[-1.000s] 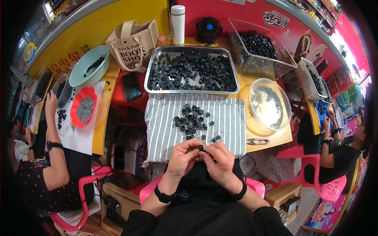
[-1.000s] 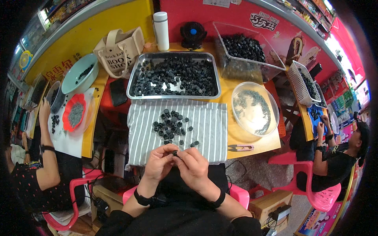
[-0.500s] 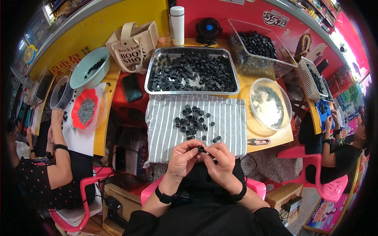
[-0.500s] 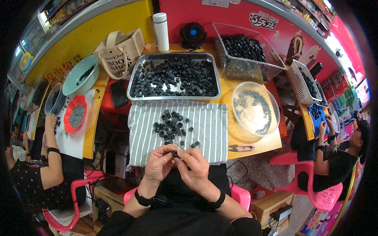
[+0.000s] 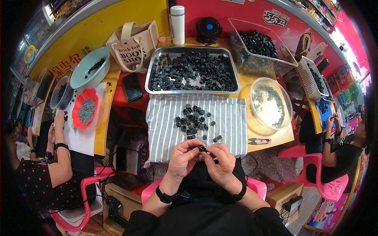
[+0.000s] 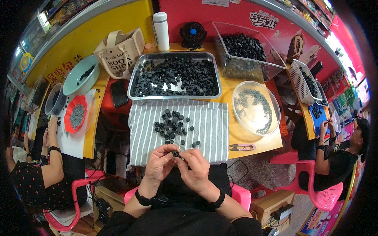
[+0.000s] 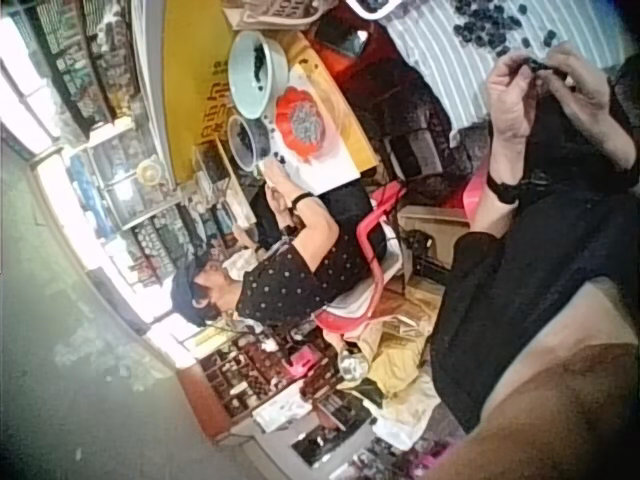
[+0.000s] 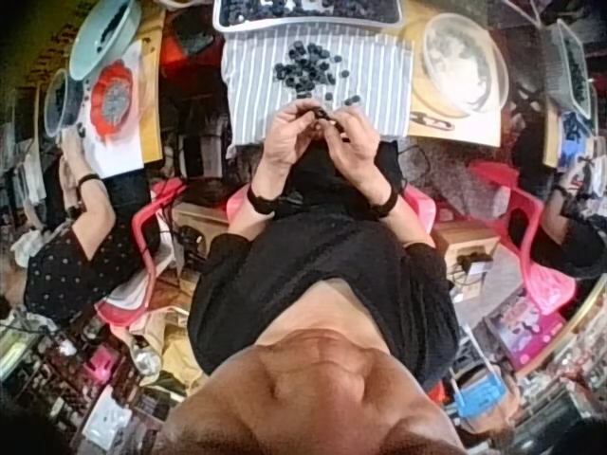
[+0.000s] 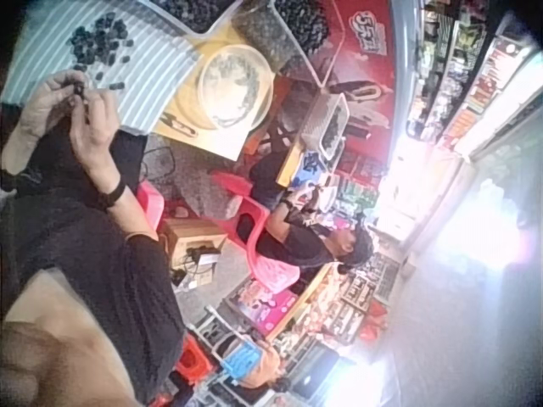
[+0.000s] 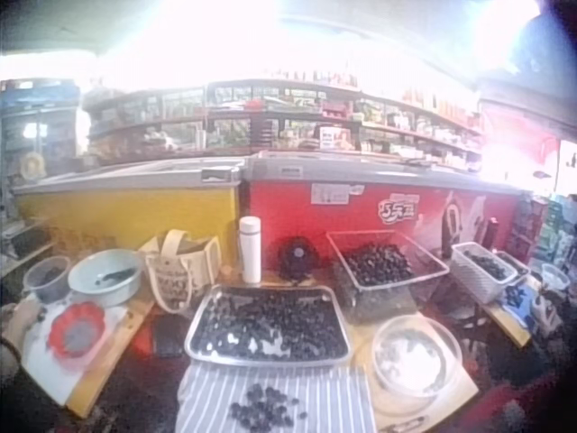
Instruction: The person picks up black plastic components from a metal tray, joins two pieces together, and places the assembled units onto a striped cloth. They also pick up small white pieces from the tray and place them into a clear plastic bowl.
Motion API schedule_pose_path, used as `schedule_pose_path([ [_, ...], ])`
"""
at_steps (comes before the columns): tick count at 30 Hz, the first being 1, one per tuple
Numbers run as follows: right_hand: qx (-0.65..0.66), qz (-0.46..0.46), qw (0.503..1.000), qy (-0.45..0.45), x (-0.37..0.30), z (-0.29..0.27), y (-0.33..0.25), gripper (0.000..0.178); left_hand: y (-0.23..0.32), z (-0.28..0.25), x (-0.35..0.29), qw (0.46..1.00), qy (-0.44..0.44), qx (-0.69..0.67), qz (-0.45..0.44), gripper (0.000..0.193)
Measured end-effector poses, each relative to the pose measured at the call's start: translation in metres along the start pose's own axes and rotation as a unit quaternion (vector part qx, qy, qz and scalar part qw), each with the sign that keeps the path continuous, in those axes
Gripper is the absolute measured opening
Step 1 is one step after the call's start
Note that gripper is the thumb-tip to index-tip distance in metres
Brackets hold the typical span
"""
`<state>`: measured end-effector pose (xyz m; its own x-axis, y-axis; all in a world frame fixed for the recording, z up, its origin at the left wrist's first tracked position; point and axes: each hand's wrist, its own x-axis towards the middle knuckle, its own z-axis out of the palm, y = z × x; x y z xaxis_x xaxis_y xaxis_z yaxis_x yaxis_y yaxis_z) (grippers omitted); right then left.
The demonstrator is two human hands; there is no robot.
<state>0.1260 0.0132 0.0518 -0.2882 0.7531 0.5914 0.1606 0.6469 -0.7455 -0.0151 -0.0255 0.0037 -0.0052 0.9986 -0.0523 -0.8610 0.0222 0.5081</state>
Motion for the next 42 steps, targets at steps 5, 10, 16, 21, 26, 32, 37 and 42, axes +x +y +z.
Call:
schedule_pose_path([
  [5,-0.024,-0.011,1.0,0.0,0.0,0.001,0.001,0.022,0.0,0.003,0.0,1.0,0.001,0.008,0.008,0.019],
  [10,-0.019,-0.008,1.0,0.006,-0.002,0.003,0.003,0.022,0.0,0.003,-0.001,1.0,0.003,0.012,0.013,0.019],
  [16,-0.018,-0.029,0.999,0.014,-0.001,0.004,0.006,0.022,0.0,0.002,-0.001,1.0,0.005,0.016,0.014,0.018],
  [21,-0.017,-0.035,0.999,0.014,-0.001,0.004,0.006,0.021,0.002,0.005,-0.001,1.0,0.003,0.005,0.014,0.018],
  [26,-0.014,-0.046,0.999,0.018,-0.001,0.007,0.008,0.02,0.002,0.005,0.0,0.999,-0.015,0.016,0.025,0.015],
  [32,-0.025,-0.067,0.997,0.015,-0.003,0.011,0.013,0.022,0.001,0.004,0.0,0.999,-0.014,0.025,0.034,0.014],
  [37,-0.034,-0.08,0.996,0.033,-0.001,0.014,0.011,0.022,0.001,0.009,-0.001,0.999,0.004,0.021,0.039,0.014],
  [42,-0.028,-0.074,0.996,0.043,-0.004,0.017,0.01,0.022,-0.001,0.009,-0.002,0.998,0.008,0.028,0.047,0.015],
])
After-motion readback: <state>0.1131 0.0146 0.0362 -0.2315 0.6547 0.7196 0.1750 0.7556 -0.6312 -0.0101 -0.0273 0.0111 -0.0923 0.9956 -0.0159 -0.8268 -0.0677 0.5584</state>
